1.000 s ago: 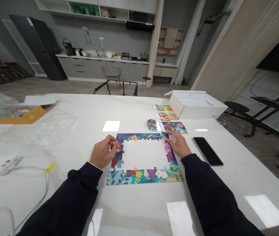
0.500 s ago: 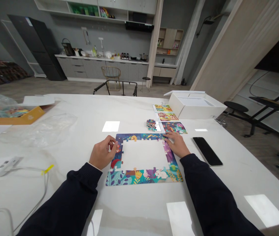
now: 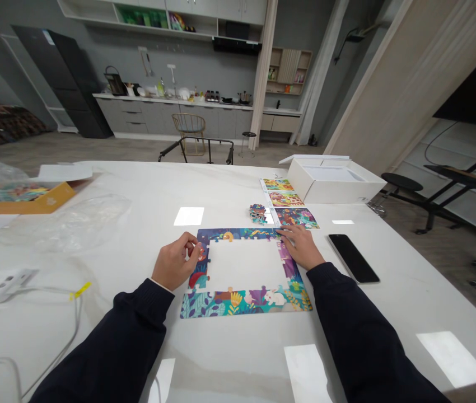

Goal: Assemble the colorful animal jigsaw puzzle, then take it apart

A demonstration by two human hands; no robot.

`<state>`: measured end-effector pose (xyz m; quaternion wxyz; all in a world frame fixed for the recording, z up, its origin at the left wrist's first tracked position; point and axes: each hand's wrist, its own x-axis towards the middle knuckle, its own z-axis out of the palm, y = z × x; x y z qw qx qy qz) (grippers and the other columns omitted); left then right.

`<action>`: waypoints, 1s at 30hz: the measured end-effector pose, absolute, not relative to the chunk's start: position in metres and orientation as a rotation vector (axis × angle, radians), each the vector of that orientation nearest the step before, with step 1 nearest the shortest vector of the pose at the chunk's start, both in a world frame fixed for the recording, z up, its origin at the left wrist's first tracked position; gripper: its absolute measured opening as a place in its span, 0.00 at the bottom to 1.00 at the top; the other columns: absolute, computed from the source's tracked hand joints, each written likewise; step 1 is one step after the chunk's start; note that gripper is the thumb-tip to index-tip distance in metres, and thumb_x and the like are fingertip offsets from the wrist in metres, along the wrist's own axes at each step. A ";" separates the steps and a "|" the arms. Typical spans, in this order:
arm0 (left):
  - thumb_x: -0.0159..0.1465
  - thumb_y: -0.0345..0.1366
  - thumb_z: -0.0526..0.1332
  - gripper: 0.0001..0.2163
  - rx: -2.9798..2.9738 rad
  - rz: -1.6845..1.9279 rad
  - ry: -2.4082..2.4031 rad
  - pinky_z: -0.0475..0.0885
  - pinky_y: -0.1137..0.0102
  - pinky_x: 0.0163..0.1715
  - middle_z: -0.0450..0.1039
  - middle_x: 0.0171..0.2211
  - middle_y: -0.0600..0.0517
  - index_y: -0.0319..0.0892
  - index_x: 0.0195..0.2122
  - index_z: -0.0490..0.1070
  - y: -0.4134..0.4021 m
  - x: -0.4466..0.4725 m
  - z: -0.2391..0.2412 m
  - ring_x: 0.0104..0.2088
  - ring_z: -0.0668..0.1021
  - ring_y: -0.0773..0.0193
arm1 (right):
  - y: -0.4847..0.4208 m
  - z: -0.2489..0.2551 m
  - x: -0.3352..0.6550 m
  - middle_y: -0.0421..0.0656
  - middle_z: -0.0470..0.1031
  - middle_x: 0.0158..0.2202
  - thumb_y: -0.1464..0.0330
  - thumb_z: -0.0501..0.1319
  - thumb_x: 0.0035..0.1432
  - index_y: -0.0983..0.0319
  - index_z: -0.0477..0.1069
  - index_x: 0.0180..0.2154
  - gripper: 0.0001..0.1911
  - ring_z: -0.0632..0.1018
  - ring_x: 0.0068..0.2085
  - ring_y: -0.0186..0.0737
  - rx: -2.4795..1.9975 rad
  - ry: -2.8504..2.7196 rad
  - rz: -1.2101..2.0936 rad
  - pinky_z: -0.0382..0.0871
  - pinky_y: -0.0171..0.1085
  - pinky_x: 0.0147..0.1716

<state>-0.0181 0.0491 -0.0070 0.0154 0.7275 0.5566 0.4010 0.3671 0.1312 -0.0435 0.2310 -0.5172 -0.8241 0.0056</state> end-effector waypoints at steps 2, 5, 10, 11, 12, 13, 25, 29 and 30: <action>0.69 0.37 0.59 0.05 2.265 1.241 1.738 0.62 0.74 0.23 0.65 0.20 0.61 0.44 0.36 0.67 0.049 -0.018 -0.007 0.17 0.65 0.70 | 0.132 -0.043 0.366 0.47 0.78 0.56 0.67 0.55 0.70 0.54 0.78 0.55 0.18 0.73 0.56 0.54 -1.430 -2.293 0.001 0.64 0.53 0.55; 0.68 0.37 0.58 0.05 2.265 1.234 1.741 0.63 0.74 0.23 0.66 0.20 0.60 0.44 0.36 0.68 0.049 -0.018 -0.007 0.18 0.66 0.70 | 0.133 -0.045 0.365 0.46 0.77 0.56 0.67 0.56 0.70 0.53 0.78 0.56 0.18 0.73 0.55 0.53 -1.432 -2.308 -0.005 0.65 0.52 0.54; 0.68 0.37 0.59 0.05 2.266 1.235 1.734 0.63 0.74 0.24 0.67 0.21 0.60 0.44 0.36 0.67 0.049 -0.018 -0.008 0.18 0.67 0.70 | 0.137 -0.049 0.363 0.46 0.79 0.55 0.61 0.58 0.69 0.54 0.79 0.54 0.16 0.73 0.56 0.54 -1.442 -2.239 0.055 0.65 0.53 0.55; 0.68 0.37 0.59 0.05 2.270 1.236 1.735 0.63 0.74 0.24 0.67 0.21 0.60 0.44 0.36 0.67 0.049 -0.017 -0.008 0.19 0.67 0.70 | 0.138 -0.050 0.363 0.45 0.79 0.55 0.60 0.59 0.68 0.54 0.79 0.53 0.16 0.73 0.55 0.55 -1.445 -2.215 0.073 0.65 0.53 0.56; 0.68 0.37 0.59 0.05 2.274 1.238 1.734 0.64 0.74 0.24 0.67 0.21 0.60 0.44 0.36 0.67 0.049 -0.017 -0.008 0.19 0.67 0.70 | 0.139 -0.051 0.362 0.45 0.79 0.54 0.60 0.60 0.67 0.55 0.80 0.52 0.16 0.73 0.55 0.54 -1.446 -2.191 0.089 0.65 0.53 0.56; 0.68 0.37 0.59 0.05 2.277 1.240 1.732 0.64 0.74 0.24 0.67 0.21 0.60 0.44 0.36 0.67 0.050 -0.017 -0.008 0.19 0.67 0.70 | 0.140 -0.052 0.361 0.45 0.79 0.54 0.60 0.61 0.66 0.55 0.80 0.52 0.16 0.73 0.55 0.54 -1.446 -2.173 0.103 0.65 0.53 0.56; 0.68 0.38 0.58 0.05 2.261 1.213 1.730 0.64 0.73 0.25 0.66 0.21 0.59 0.44 0.36 0.66 0.049 -0.017 -0.007 0.19 0.66 0.69 | 0.138 -0.048 0.352 0.46 0.79 0.54 0.68 0.58 0.63 0.58 0.80 0.50 0.17 0.74 0.56 0.52 -1.446 -2.107 0.192 0.65 0.53 0.59; 0.69 0.38 0.58 0.05 2.239 1.127 1.724 0.65 0.72 0.26 0.67 0.22 0.59 0.45 0.36 0.66 0.051 -0.018 -0.009 0.21 0.68 0.68 | 0.134 -0.041 0.358 0.47 0.80 0.51 0.72 0.53 0.63 0.59 0.78 0.50 0.19 0.75 0.54 0.52 -1.410 -2.000 0.136 0.66 0.53 0.58; 0.69 0.38 0.58 0.05 2.241 1.083 1.708 0.66 0.71 0.27 0.68 0.24 0.58 0.45 0.36 0.67 0.052 -0.019 -0.010 0.22 0.69 0.66 | 0.133 -0.040 0.360 0.48 0.80 0.50 0.72 0.53 0.63 0.59 0.78 0.49 0.19 0.76 0.53 0.52 -1.410 -1.987 0.127 0.66 0.52 0.58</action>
